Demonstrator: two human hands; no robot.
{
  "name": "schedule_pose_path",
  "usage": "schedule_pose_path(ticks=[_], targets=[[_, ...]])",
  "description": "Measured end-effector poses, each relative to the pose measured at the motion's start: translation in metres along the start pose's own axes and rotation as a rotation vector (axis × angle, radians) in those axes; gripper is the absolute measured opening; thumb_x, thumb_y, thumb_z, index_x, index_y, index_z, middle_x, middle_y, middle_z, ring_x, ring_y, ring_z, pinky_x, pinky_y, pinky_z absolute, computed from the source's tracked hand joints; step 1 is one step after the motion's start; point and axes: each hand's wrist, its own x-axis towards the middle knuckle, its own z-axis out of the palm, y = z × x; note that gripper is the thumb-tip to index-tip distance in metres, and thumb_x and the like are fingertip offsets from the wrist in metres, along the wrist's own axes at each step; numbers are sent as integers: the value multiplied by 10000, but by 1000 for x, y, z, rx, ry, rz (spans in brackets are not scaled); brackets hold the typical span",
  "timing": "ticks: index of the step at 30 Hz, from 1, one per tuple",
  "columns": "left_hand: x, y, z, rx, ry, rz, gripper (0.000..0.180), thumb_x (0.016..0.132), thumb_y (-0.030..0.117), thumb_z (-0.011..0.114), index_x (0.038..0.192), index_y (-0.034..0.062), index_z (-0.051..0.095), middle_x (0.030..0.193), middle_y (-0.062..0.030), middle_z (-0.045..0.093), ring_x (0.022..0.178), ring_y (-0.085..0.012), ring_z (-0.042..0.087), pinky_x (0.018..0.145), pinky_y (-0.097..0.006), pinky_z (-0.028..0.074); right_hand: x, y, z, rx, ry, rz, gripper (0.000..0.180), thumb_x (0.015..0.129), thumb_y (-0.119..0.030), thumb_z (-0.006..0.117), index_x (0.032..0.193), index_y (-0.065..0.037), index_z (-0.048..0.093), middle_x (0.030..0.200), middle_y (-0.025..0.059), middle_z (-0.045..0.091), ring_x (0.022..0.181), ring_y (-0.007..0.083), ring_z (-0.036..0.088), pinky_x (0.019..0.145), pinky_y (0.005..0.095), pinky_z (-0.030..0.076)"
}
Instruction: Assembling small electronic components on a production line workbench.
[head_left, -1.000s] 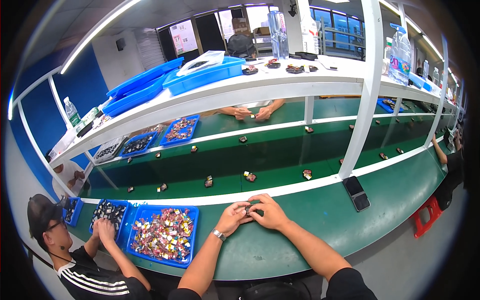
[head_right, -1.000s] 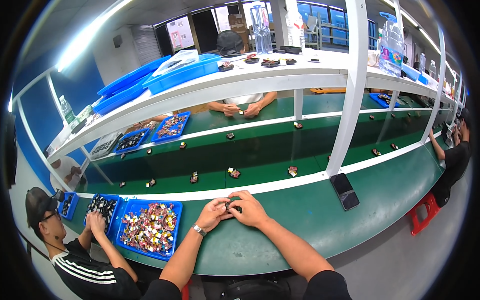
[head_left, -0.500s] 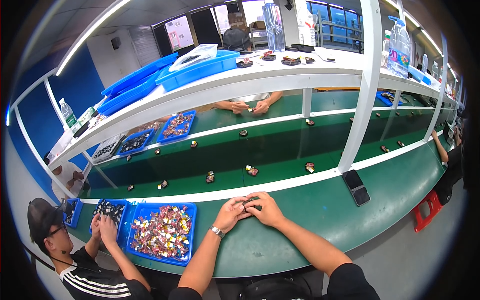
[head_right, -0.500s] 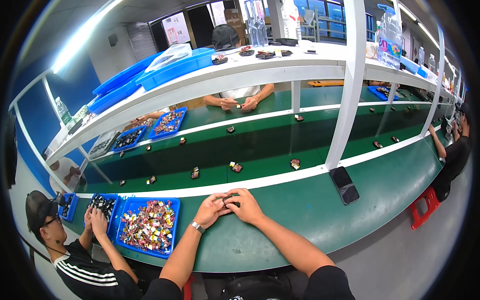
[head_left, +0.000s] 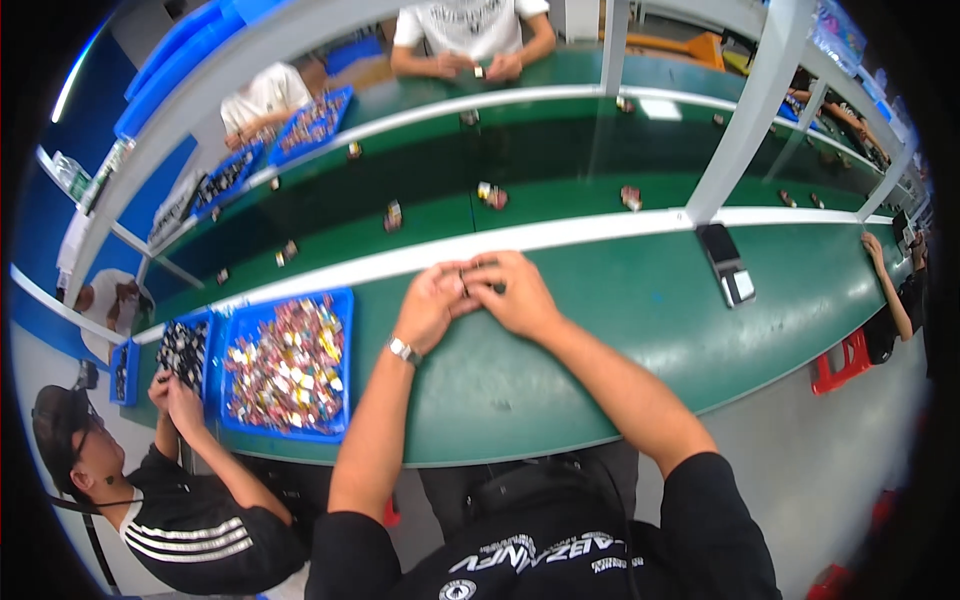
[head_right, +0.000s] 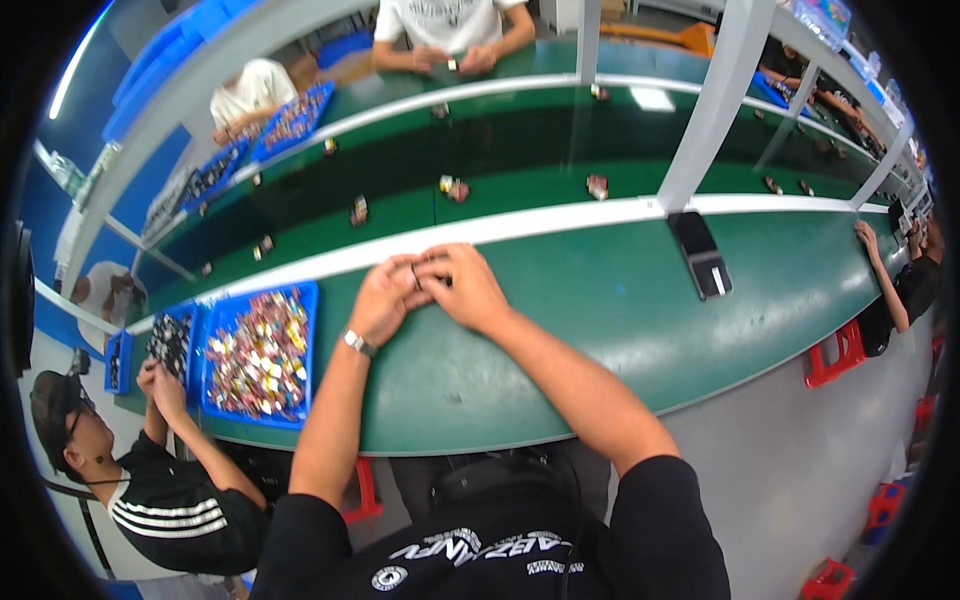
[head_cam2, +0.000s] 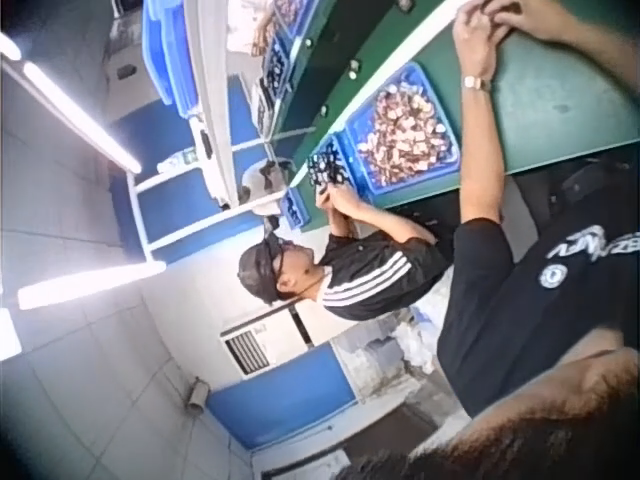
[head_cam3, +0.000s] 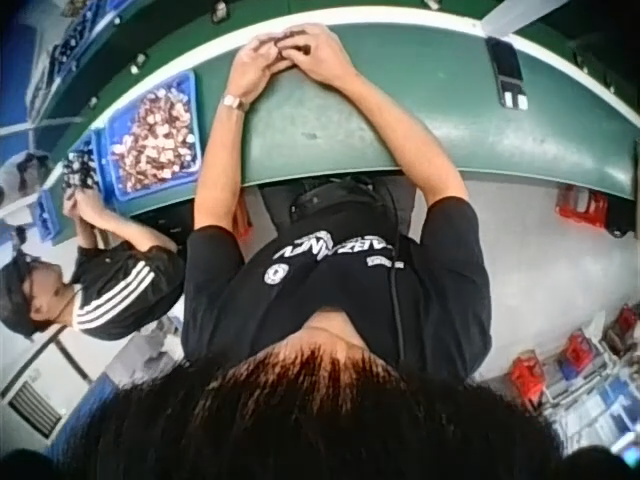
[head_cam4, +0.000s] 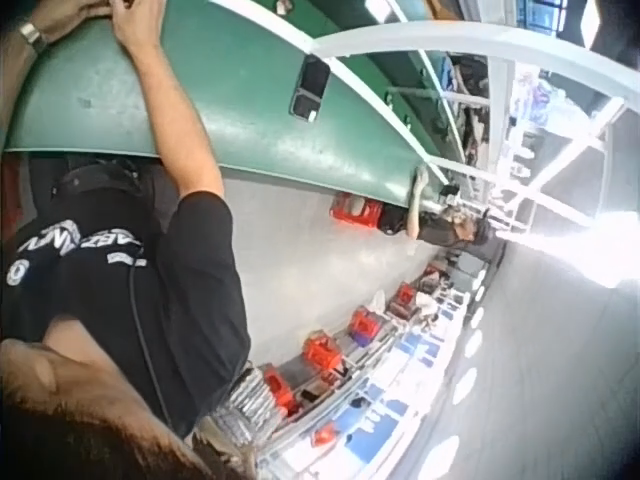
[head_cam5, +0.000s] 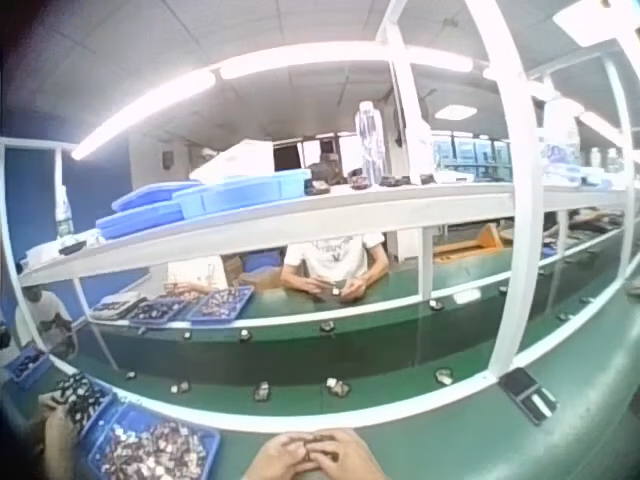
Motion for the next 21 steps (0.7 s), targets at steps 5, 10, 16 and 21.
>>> schedule_pose_path(ticks=[5, 10, 16, 21], targets=[[3, -3, 2, -2, 2, 6, 277, 957, 8, 463, 1233, -20, 465, 1148, -157, 605, 1044, -218, 625, 934, -386, 545, -1, 8, 0, -6, 11, -4, 118, 760, -102, 695, 870, -92, 737, 1107, 55, 646, 1074, 270, 562, 918, 373, 472], [-3, -2, 5, 22, 23, -13, 265, 958, 5, 460, 1222, -15, 480, 1118, -156, 618, 1032, -221, 632, 940, -382, 542, -6, 4, 2, -13, 10, -7, 117, 766, -95, 690, 869, -75, 741, 1094, 65, 650, 1057, 260, 570, 862, 354, 498], [-4, 0, 9, 56, 25, 5, 265, 951, 2, 458, 1215, -18, 480, 1116, -162, 617, 1039, -228, 630, 953, -398, 539, -4, 3, 1, 40, -18, 30, 131, 775, -91, 682, 887, -71, 748, 1090, 77, 645, 1060, 252, 569, 848, 350, 505], [0, 0, 12, 46, 5, 19, 264, 958, 30, 481, 1217, -21, 475, 1110, -153, 609, 1035, -229, 629, 951, -399, 539, -3, 3, -3, 15, 0, 23, 148, 760, -90, 702, 900, -75, 747, 1077, 71, 666, 1035, 252, 595, 878, 353, 497]])
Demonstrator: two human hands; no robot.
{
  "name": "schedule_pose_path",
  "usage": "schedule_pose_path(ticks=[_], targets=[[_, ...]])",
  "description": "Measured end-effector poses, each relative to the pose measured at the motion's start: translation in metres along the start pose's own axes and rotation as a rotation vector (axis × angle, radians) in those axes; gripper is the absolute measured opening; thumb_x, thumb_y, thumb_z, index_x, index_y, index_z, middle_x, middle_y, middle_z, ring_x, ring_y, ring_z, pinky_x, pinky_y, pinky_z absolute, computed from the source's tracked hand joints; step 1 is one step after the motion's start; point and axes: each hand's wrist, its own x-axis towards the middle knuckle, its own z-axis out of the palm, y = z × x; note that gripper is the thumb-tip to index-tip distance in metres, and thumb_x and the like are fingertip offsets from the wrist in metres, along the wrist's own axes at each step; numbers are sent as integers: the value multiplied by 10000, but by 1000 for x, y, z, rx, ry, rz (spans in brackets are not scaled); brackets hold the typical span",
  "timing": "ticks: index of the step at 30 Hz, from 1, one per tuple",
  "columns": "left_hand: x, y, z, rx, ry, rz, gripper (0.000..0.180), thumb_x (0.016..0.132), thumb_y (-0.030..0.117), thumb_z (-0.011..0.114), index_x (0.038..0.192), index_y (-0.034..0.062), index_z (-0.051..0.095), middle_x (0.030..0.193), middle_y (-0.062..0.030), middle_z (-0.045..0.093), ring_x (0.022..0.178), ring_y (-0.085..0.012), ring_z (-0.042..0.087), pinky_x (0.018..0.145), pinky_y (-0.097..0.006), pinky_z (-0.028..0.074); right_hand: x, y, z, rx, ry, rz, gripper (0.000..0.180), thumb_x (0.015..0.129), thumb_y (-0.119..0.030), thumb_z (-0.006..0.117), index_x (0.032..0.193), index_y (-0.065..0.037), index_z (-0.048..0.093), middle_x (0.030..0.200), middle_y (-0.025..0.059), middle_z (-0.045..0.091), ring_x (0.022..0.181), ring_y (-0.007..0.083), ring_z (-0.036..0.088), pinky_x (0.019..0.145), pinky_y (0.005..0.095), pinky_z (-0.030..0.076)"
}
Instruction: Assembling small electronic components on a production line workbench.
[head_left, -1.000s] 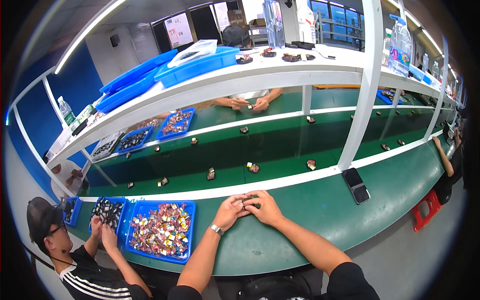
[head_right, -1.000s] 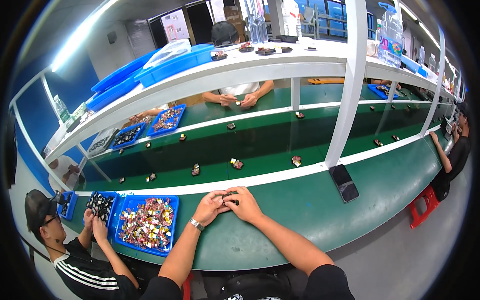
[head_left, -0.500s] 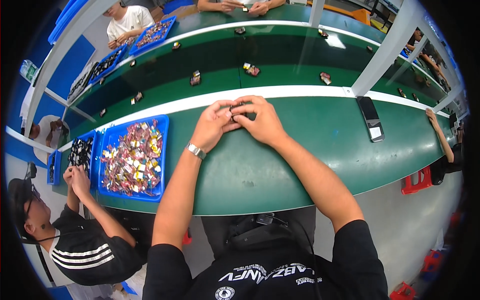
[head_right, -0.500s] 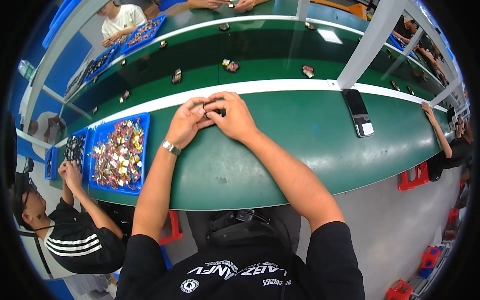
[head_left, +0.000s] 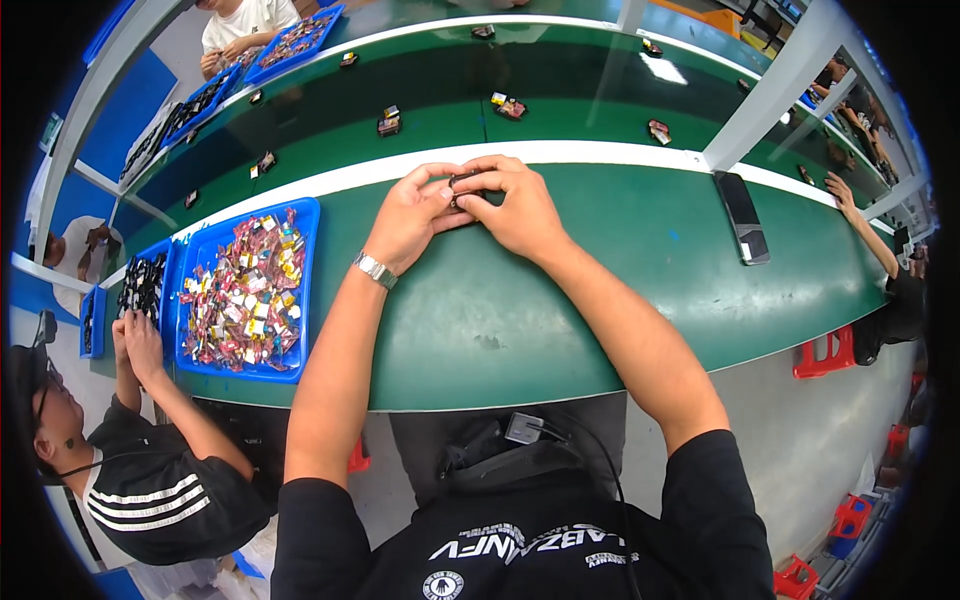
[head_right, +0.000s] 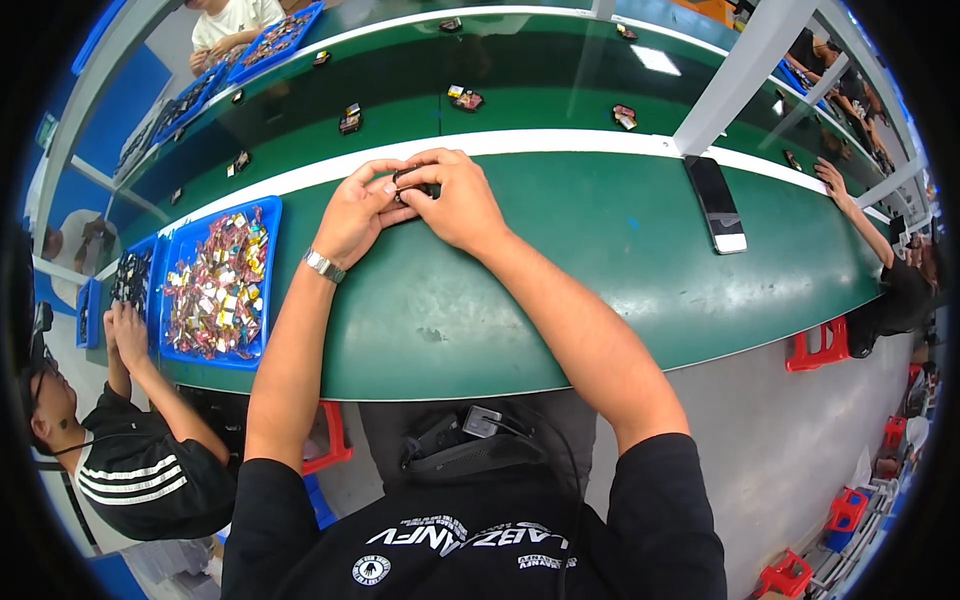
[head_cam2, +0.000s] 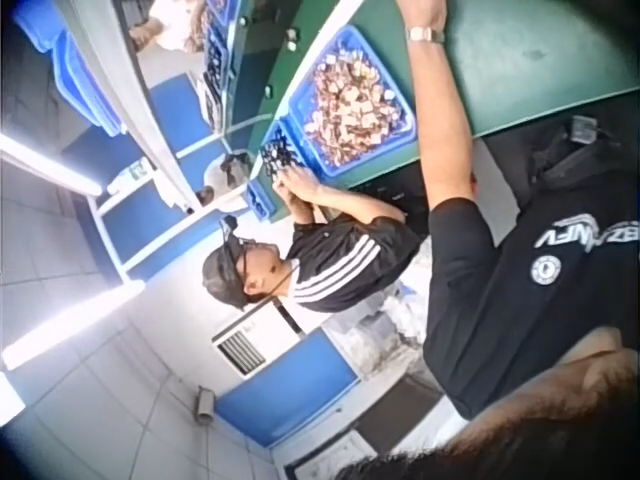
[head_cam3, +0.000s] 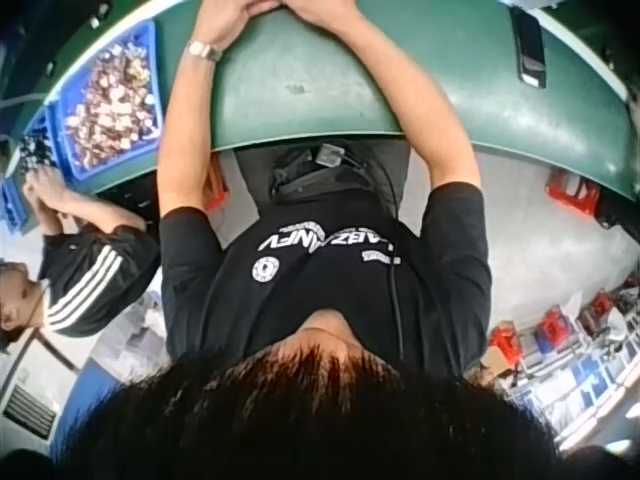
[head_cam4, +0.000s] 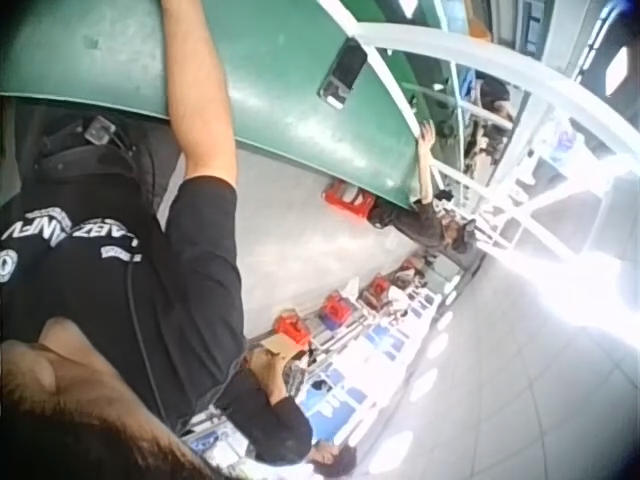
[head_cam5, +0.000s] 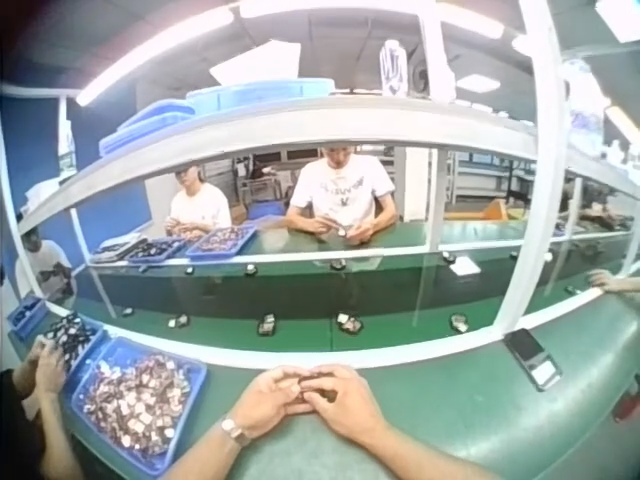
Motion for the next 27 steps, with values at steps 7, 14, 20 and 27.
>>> schedule_pose_path(ticks=[7, 14, 20, 27], targets=[[5, -18, -10, 35, 63, 0, 269, 947, 103, 567, 1185, 30, 465, 1097, -139, 629, 969, -224, 657, 843, -345, 572, -2, 4, 2, 43, 30, -124, 175, 730, -55, 698, 896, -98, 733, 1114, 61, 648, 1097, 278, 566, 923, 374, 469], [-12, -7, -8, -53, 57, 71, 239, 923, 27, 556, 1151, 35, 484, 1128, -136, 607, 1002, -212, 640, 844, -333, 575, -5, -4, 15, 5, 5, -127, 218, 737, -93, 716, 954, -105, 726, 1222, 112, 591, 1174, 306, 503, 1014, 401, 414], [5, -11, 6, -109, -36, 5, 289, 938, 82, 575, 1203, 27, 473, 1167, -143, 611, 1047, -230, 630, 912, -386, 541, -6, -7, -15, -90, 50, -98, 168, 739, -65, 709, 903, -99, 728, 1136, 63, 629, 1100, 278, 547, 943, 393, 454], [-2, -7, -2, -83, -9, 7, 267, 953, 88, 559, 1198, 27, 471, 1163, -144, 624, 1049, -221, 631, 916, -379, 542, -5, -9, -3, -22, 42, -73, 149, 762, -55, 690, 899, -94, 732, 1141, 52, 632, 1116, 275, 540, 927, 383, 471]])
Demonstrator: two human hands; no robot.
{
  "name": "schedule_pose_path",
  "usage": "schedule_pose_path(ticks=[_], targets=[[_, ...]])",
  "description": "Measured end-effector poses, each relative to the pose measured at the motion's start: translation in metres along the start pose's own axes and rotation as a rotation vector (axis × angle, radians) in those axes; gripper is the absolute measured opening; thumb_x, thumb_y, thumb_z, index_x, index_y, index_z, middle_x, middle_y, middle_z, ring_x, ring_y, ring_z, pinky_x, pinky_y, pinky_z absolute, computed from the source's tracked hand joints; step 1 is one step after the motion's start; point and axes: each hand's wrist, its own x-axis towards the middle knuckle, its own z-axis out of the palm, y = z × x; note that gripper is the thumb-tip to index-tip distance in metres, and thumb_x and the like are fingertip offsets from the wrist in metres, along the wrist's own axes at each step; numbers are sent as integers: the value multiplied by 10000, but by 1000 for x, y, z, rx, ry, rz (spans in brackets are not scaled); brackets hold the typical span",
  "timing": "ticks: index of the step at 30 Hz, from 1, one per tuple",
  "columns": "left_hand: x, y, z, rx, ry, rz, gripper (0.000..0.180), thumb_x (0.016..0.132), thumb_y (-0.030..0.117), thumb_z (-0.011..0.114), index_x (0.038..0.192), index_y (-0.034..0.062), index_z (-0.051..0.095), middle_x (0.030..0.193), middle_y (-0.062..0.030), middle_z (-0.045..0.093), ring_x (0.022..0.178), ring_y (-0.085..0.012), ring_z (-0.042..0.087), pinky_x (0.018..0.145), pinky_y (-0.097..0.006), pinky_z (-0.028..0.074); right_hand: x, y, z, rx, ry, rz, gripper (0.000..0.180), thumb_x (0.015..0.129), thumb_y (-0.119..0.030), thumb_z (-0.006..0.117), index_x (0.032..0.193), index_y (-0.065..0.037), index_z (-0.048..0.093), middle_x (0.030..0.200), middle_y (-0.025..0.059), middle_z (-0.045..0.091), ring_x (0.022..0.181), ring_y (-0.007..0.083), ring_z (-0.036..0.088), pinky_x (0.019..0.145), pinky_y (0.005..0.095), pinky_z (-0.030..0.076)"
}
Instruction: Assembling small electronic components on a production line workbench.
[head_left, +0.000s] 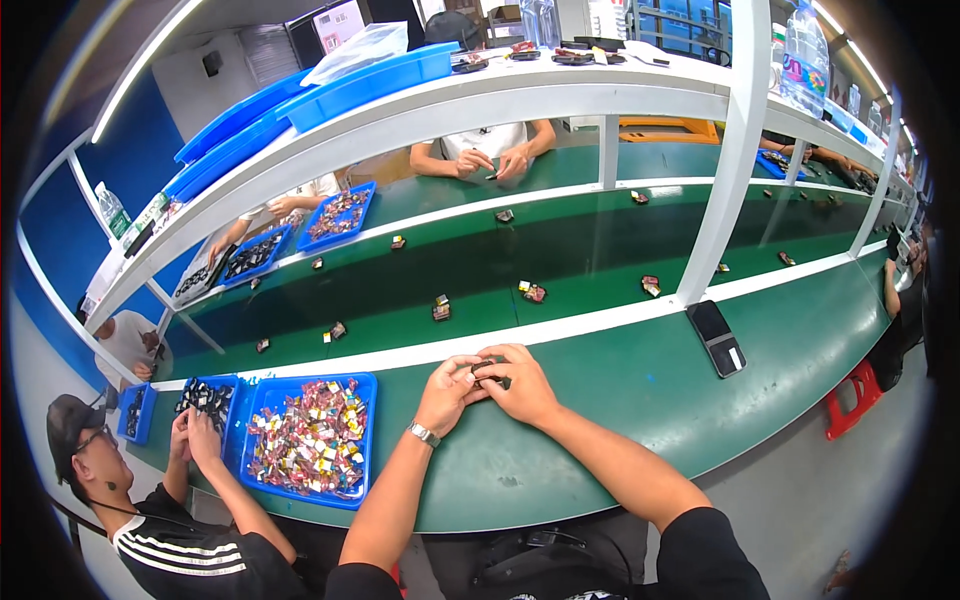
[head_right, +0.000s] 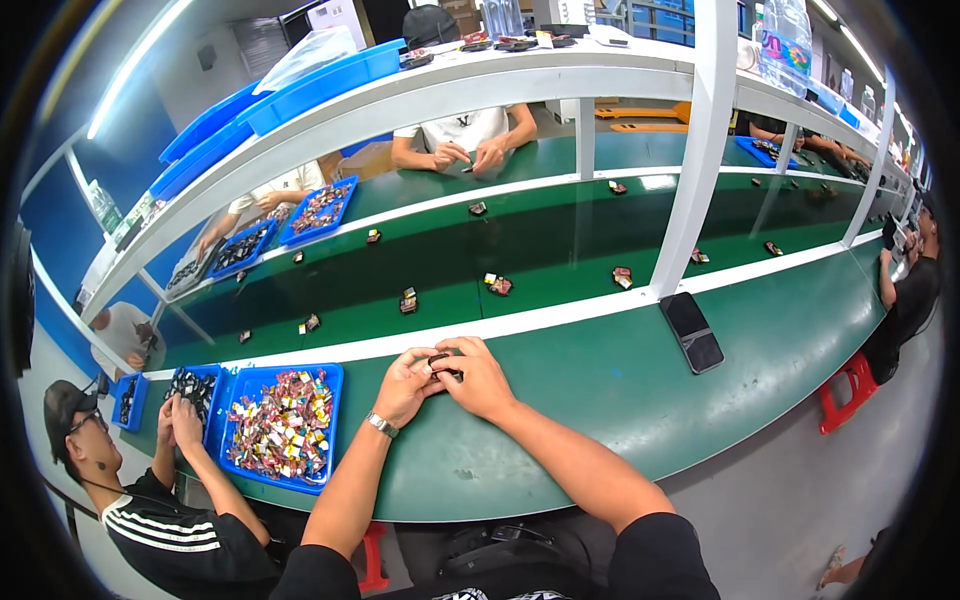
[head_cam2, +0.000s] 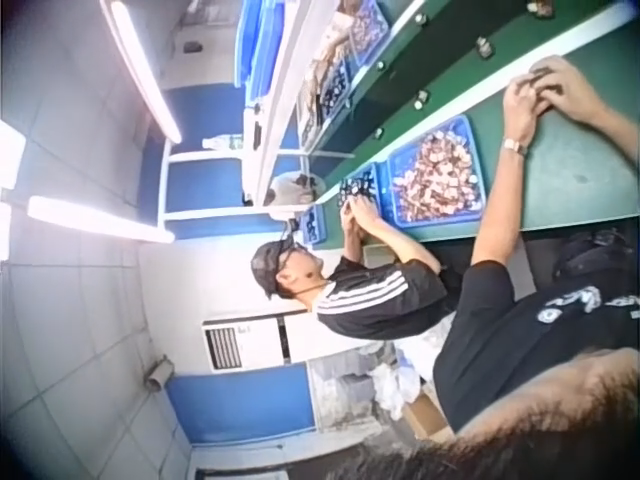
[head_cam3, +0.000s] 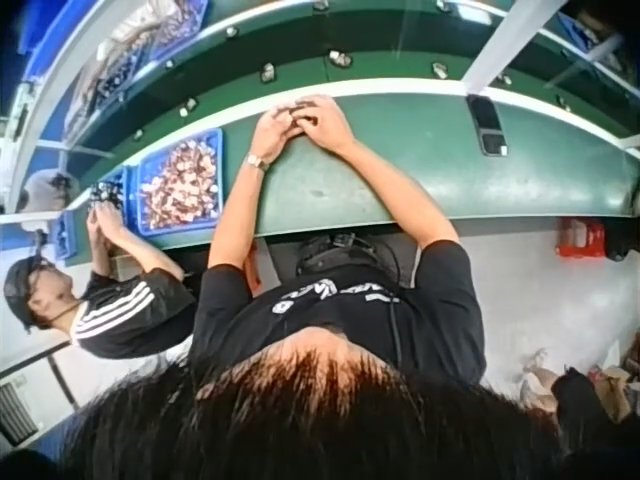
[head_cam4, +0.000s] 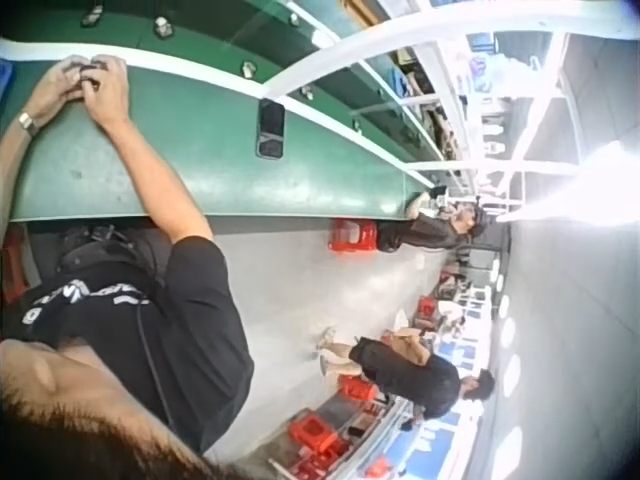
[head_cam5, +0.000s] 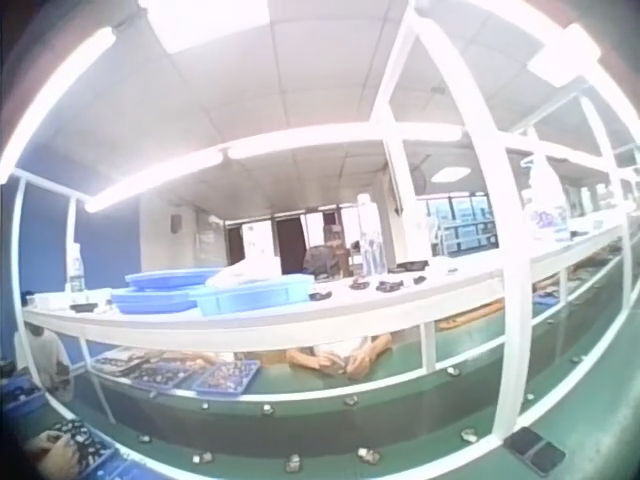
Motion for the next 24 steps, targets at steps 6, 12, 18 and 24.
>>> schedule_pose_path(ticks=[6, 12, 18, 24], targets=[[0, -3, 1, 11, 40, -5, 256, 957, 80, 546, 1194, 21, 469, 1163, -139, 619, 1061, -228, 626, 929, -387, 529, 2, 1, 5, 109, -31, 73, 155, 756, -62, 690, 906, -78, 722, 1235, 64, 606, 1169, 276, 515, 984, 387, 447], [0, 2, 9, -1, 89, 1, 242, 973, 5, 440, 1215, -1, 450, 1207, -152, 596, 1065, -215, 620, 940, -379, 535, 2, -3, 0, -48, -52, 30, 180, 800, -59, 655, 975, -69, 699, 1254, 91, 571, 1192, 290, 493, 986, 392, 438], [0, 4, 10, 28, 81, -26, 259, 972, 0, 433, 1231, 4, 442, 1175, -139, 615, 1054, -205, 624, 938, -381, 537, 8, -11, -3, -105, 85, -99, 131, 771, -31, 674, 901, -43, 665, 1054, 77, 599, 983, 267, 574, 780, 349, 516], [-2, 3, 7, 35, 97, -38, 261, 974, 10, 444, 1236, 12, 446, 1122, -106, 632, 1014, -180, 632, 902, -355, 546, 7, -11, -4, -198, 59, -201, 161, 717, -17, 703, 869, -52, 661, 961, 64, 594, 888, 255, 583, 724, 339, 521]])
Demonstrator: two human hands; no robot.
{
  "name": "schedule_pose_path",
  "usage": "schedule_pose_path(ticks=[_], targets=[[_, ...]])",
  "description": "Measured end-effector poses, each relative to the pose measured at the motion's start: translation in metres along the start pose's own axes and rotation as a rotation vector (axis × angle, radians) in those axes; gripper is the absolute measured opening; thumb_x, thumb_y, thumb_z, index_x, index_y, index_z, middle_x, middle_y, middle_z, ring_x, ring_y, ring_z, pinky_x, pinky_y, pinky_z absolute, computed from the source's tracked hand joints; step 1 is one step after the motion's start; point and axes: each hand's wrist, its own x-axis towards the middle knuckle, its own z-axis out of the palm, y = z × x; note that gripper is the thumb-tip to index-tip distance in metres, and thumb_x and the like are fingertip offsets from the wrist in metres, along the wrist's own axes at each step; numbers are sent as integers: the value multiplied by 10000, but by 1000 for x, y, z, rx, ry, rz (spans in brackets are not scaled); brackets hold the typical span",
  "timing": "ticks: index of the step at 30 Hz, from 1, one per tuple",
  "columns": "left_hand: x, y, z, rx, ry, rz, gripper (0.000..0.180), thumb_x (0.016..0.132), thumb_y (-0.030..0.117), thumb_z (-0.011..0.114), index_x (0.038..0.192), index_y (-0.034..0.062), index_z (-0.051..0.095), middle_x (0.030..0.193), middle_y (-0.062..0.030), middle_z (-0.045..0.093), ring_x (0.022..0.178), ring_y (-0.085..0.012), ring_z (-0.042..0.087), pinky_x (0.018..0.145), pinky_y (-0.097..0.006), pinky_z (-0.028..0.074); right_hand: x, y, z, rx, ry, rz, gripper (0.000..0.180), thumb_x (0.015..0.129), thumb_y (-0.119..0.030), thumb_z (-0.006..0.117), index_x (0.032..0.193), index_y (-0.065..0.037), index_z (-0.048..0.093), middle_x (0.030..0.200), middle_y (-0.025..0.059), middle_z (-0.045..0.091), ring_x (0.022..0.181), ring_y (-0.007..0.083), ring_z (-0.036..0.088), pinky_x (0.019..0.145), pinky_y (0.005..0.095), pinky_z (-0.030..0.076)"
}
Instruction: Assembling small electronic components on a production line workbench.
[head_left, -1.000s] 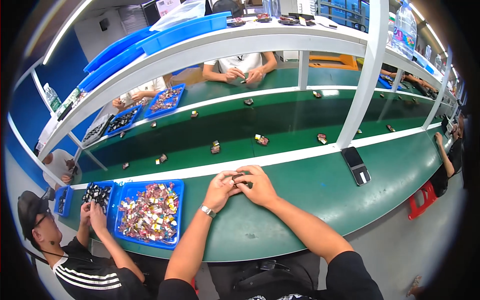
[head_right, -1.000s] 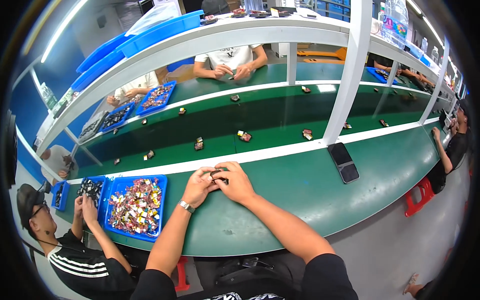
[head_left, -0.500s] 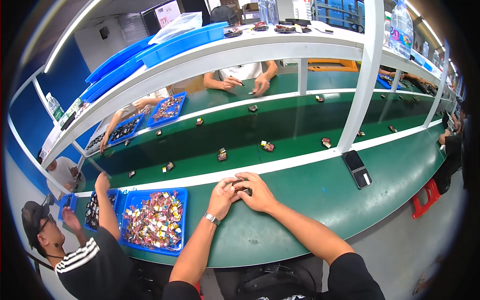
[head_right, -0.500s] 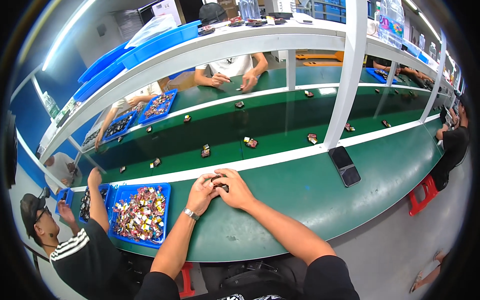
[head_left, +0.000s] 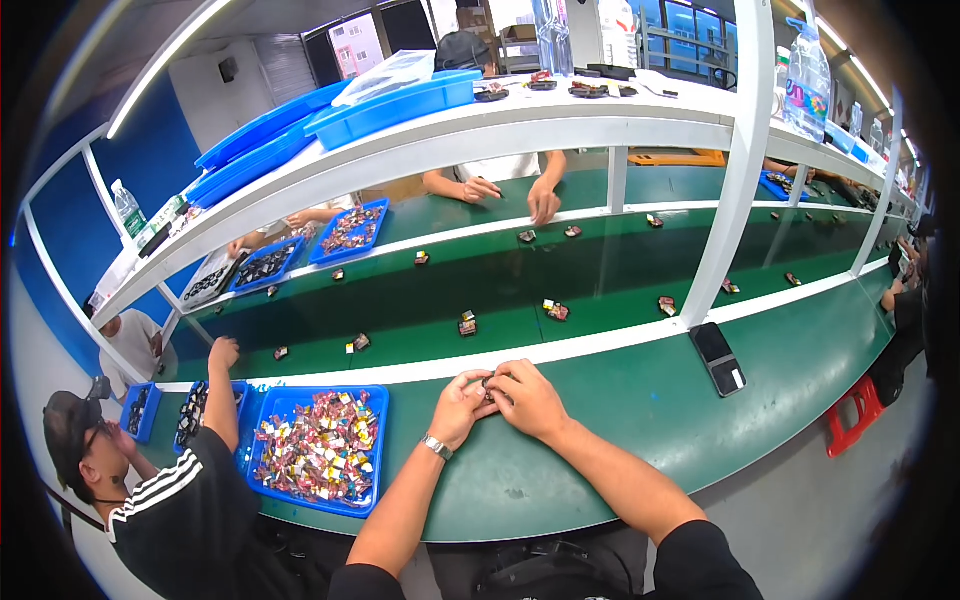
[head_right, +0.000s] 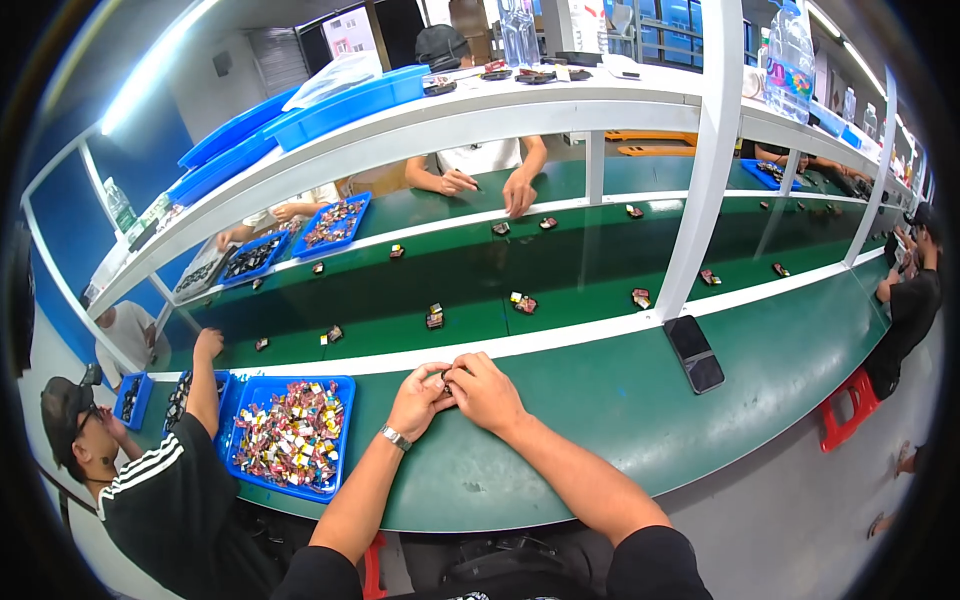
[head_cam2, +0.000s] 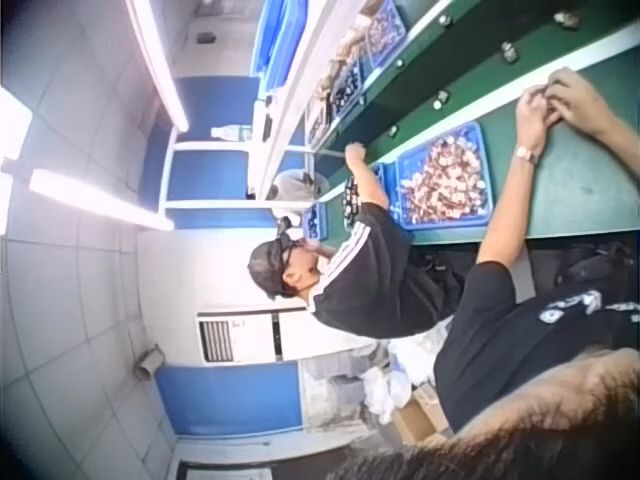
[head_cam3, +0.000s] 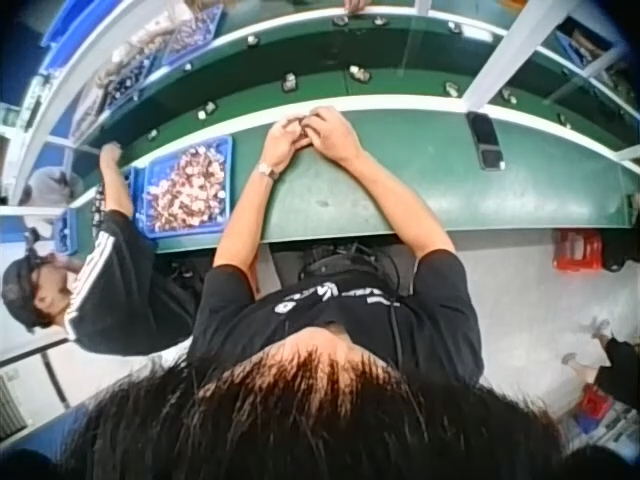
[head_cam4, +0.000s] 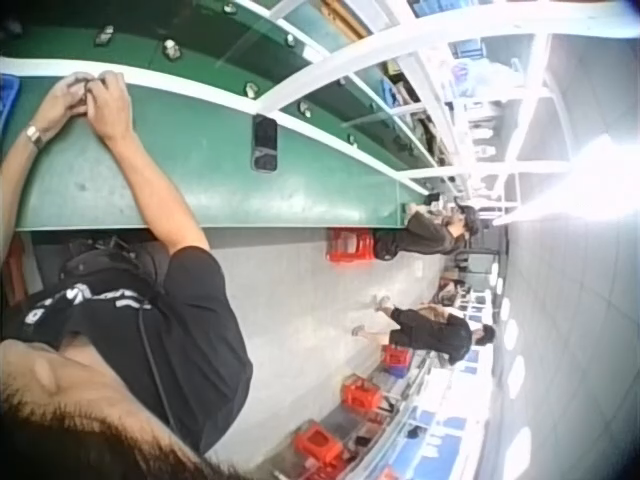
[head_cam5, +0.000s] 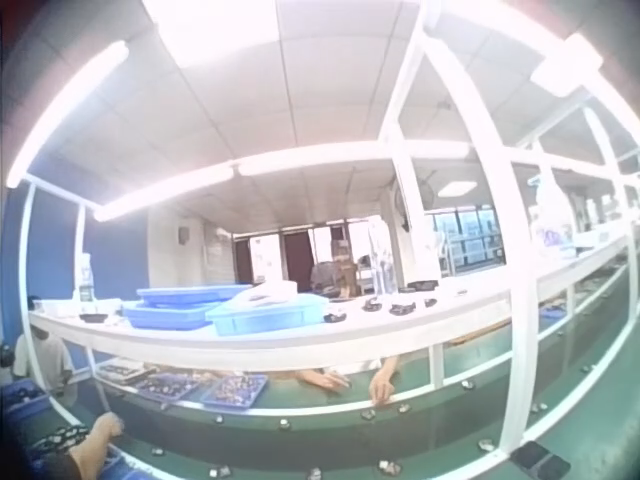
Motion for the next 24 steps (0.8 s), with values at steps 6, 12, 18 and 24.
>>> schedule_pose_path(ticks=[6, 12, 18, 24], targets=[[2, -2, -1, 8, -15, 11, 250, 984, 38, 452, 1232, 7, 447, 1106, -103, 637, 999, -183, 638, 895, -351, 549, -1, 0, 1, -91, -14, -39, 139, 745, -59, 675, 873, -53, 620, 971, 35, 573, 920, 235, 573, 704, 363, 540], [1, -1, 0, -5, 12, 16, 247, 980, 26, 450, 1226, 3, 448, 1101, -115, 634, 1001, -189, 637, 912, -369, 548, -3, 1, 8, -122, 20, -52, 137, 744, -74, 680, 862, -53, 614, 950, 39, 561, 888, 236, 571, 652, 356, 541], [3, -3, -1, 14, 43, 12, 252, 974, 16, 450, 1226, 7, 449, 1146, -140, 614, 1015, -211, 636, 912, -379, 549, -1, 2, 13, -139, 42, -45, 140, 747, -62, 672, 879, -51, 627, 917, 43, 549, 860, 231, 569, 667, 353, 531], [3, -5, 1, -38, 118, 42, 238, 966, 26, 475, 1204, 35, 476, 1124, -104, 616, 989, -192, 627, 880, -370, 548, -2, -2, 13, -180, 55, -100, 219, 755, -76, 685, 962, -26, 636, 1044, 83, 583, 950, 258, 574, 796, 359, 520]])
